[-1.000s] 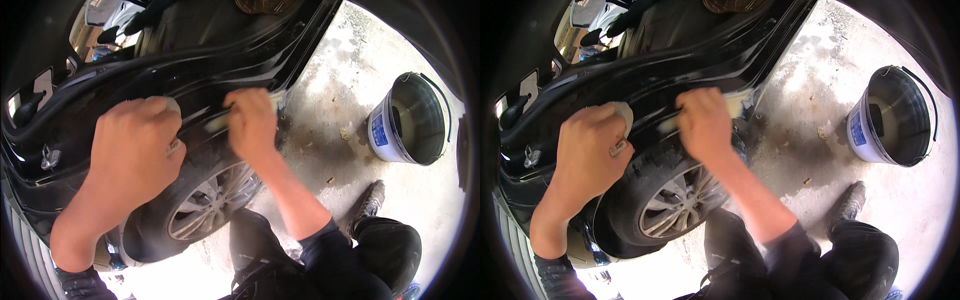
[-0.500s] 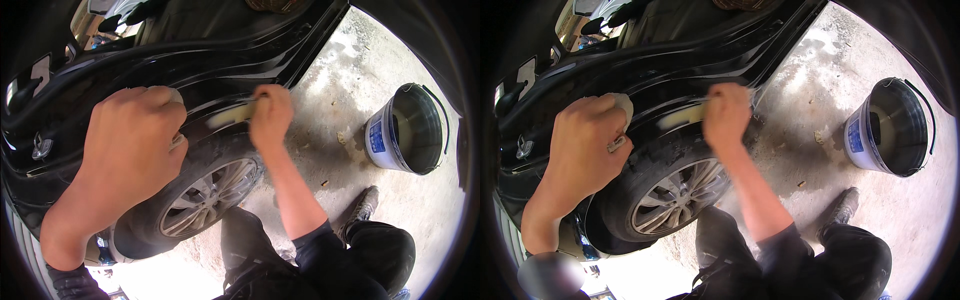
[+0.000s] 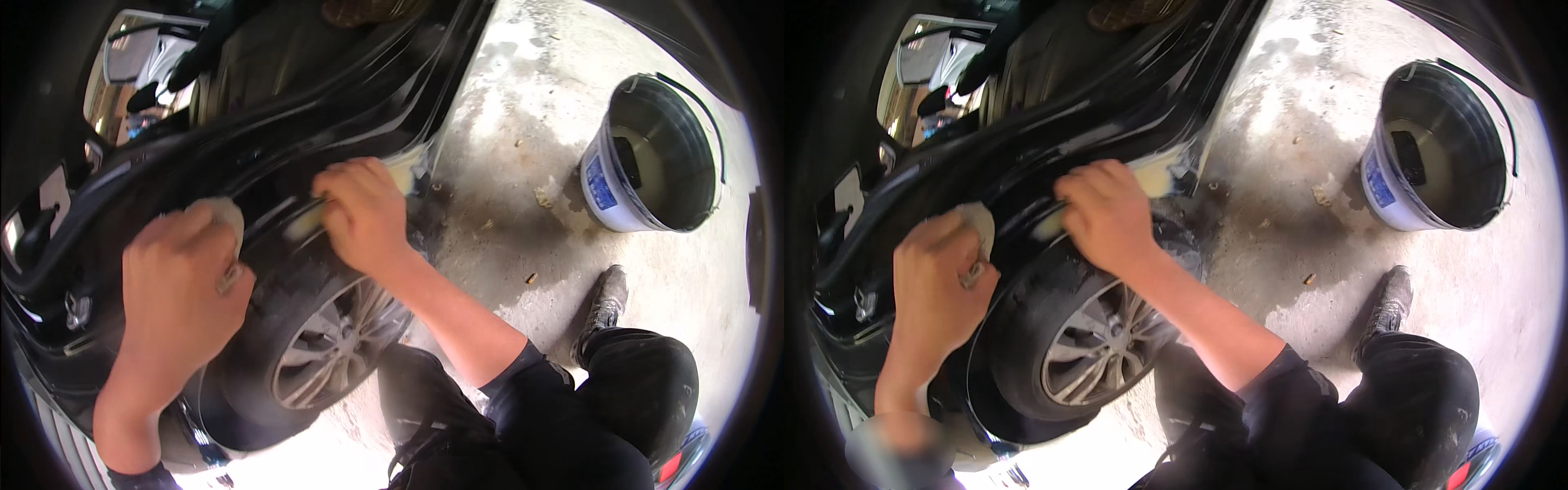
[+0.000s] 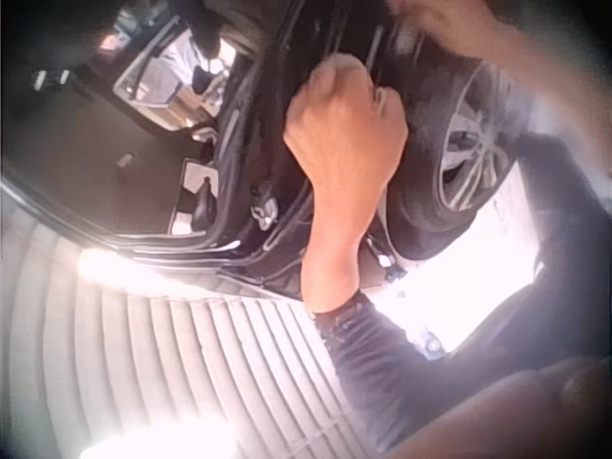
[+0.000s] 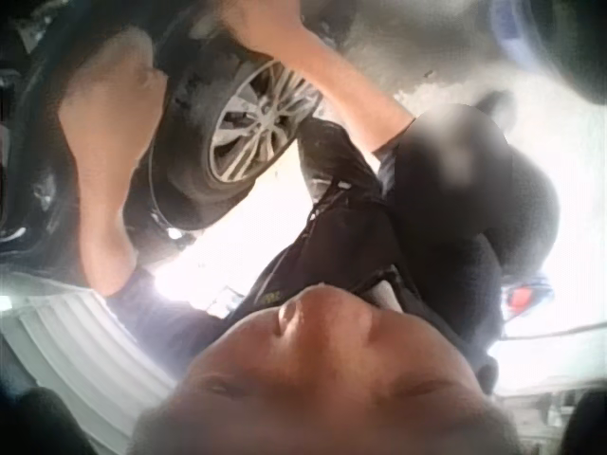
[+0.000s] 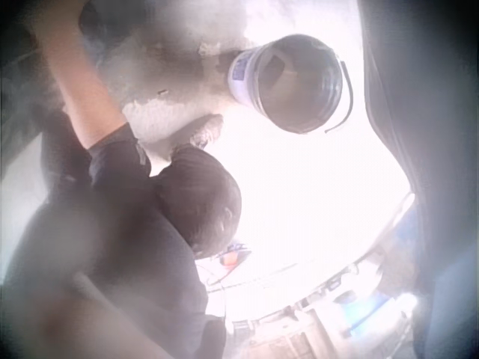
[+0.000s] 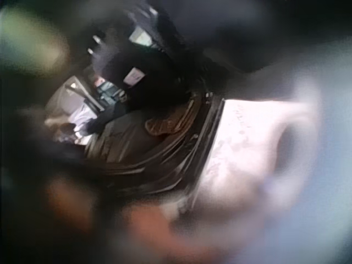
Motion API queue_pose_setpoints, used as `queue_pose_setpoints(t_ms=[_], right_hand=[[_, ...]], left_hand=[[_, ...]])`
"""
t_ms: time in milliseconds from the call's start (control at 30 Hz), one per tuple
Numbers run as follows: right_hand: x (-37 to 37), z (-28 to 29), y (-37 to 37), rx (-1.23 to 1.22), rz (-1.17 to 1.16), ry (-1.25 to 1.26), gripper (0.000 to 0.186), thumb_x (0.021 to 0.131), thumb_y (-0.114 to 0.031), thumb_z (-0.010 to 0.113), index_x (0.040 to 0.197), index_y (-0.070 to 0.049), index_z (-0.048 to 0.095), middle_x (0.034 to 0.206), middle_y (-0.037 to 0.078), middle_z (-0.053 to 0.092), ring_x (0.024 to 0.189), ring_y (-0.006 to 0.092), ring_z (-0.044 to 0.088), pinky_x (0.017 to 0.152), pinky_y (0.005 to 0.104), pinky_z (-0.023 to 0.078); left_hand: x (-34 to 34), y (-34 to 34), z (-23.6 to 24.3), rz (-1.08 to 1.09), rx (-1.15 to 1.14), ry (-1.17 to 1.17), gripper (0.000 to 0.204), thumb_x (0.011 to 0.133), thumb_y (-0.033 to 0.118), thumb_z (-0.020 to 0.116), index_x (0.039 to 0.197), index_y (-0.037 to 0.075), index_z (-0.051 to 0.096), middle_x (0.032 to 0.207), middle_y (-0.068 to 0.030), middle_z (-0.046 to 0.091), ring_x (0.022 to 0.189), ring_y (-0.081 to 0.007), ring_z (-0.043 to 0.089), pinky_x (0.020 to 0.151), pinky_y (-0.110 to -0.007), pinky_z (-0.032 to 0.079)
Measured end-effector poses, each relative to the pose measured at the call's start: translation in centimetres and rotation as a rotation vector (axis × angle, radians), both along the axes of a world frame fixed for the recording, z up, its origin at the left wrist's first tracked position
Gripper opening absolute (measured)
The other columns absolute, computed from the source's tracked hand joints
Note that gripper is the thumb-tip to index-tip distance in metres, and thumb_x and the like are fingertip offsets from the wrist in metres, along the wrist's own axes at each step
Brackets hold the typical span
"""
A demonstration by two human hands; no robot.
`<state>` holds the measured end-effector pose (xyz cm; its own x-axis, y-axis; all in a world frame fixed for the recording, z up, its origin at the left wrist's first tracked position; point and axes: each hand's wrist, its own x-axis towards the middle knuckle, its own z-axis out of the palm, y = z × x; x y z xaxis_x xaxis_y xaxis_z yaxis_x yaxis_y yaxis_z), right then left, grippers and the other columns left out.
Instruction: The person applies a beige body filler to a damaged area on the car's rear quarter panel using a small spatula, then wipes the surface with a cloth. The person repeatedly dips the spatula into a bucket of liquid and continues smoothing the filler along the wheel arch.
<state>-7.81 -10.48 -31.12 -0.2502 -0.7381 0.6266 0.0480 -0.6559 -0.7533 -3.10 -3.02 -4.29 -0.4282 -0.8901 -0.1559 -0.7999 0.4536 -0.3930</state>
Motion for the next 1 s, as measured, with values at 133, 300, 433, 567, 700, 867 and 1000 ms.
queue_pose_setpoints(t_ms=[133, 300, 433, 567, 700, 867, 1000], right_hand=[[-1.7, -10.4, -5.1, 0.224, -0.021, 0.017, 0.014, 0.086, -0.003, 0.063, 0.093, -0.007, 0.075, 0.097, 0.012, 0.074, 0.097, 0.0363, 0.070, 0.084, 0.0472, 0.058], [-5.0, -15.0, -9.6, 0.164, 0.053, 0.238, 0.016, 0.092, -0.008, 0.060, 0.096, -0.006, 0.075, 0.100, 0.015, 0.075, 0.101, 0.0401, 0.069, 0.089, 0.0511, 0.058], [-2.1, -8.3, -3.3, 0.262, 0.007, 0.008, 0.018, 0.090, -0.007, 0.060, 0.095, -0.006, 0.077, 0.101, 0.015, 0.077, 0.102, 0.0392, 0.071, 0.092, 0.0504, 0.059], [-2.8, -6.9, -2.3, 0.067, 0.226, -0.051, 0.019, 0.090, -0.001, 0.065, 0.103, -0.006, 0.076, 0.107, 0.013, 0.077, 0.104, 0.0359, 0.072, 0.091, 0.0455, 0.059], [-5.7, -10.5, -6.1, 0.149, 0.096, 0.125, 0.019, 0.093, -0.006, 0.062, 0.105, -0.007, 0.077, 0.110, 0.014, 0.077, 0.111, 0.0378, 0.071, 0.095, 0.0490, 0.059], [-3.9, -11.0, -4.9, 0.229, 0.065, 0.074, 0.017, 0.093, -0.004, 0.061, 0.102, -0.005, 0.076, 0.106, 0.017, 0.076, 0.103, 0.0403, 0.071, 0.090, 0.0499, 0.058], [-3.1, -8.8, -3.9, 0.053, 0.146, 0.088, 0.016, 0.098, -0.002, 0.059, 0.101, -0.003, 0.074, 0.098, 0.015, 0.074, 0.094, 0.0377, 0.070, 0.087, 0.0446, 0.057]], left_hand=[[-0.2, -0.1, 0.3, -0.094, 0.004, 0.005, 0.013, 0.072, 0.005, 0.078, 0.079, 0.001, 0.068, 0.094, -0.0110, 0.070, 0.083, -0.0360, 0.070, 0.076, -0.046, 0.058], [0.1, 0.0, 0.3, -0.089, -0.002, 0.019, 0.013, 0.072, 0.006, 0.078, 0.079, 0.001, 0.069, 0.094, -0.0110, 0.070, 0.083, -0.0357, 0.071, 0.077, -0.046, 0.058], [0.1, 0.1, 0.3, -0.189, 0.031, 0.067, 0.013, 0.072, 0.007, 0.078, 0.080, 0.001, 0.069, 0.094, -0.0109, 0.070, 0.083, -0.0356, 0.071, 0.077, -0.046, 0.058], [-0.4, 0.0, 0.2, -0.222, 0.092, 0.085, 0.013, 0.072, 0.007, 0.078, 0.080, 0.002, 0.069, 0.094, -0.0109, 0.070, 0.083, -0.0354, 0.071, 0.077, -0.046, 0.058], [-0.7, -0.2, 0.4, -0.192, 0.050, 0.065, 0.013, 0.072, 0.008, 0.078, 0.080, 0.002, 0.069, 0.094, -0.0109, 0.070, 0.083, -0.0352, 0.071, 0.077, -0.046, 0.058], [-0.2, -0.2, 0.3, -0.164, 0.056, 0.083, 0.013, 0.072, 0.008, 0.078, 0.080, 0.002, 0.070, 0.094, -0.0108, 0.070, 0.084, -0.0349, 0.071, 0.077, -0.046, 0.058], [0.4, 0.0, 0.5, 0.036, -0.076, -0.003, 0.013, 0.072, 0.009, 0.078, 0.081, 0.002, 0.070, 0.094, -0.0108, 0.070, 0.084, -0.0348, 0.071, 0.077, -0.046, 0.059]])
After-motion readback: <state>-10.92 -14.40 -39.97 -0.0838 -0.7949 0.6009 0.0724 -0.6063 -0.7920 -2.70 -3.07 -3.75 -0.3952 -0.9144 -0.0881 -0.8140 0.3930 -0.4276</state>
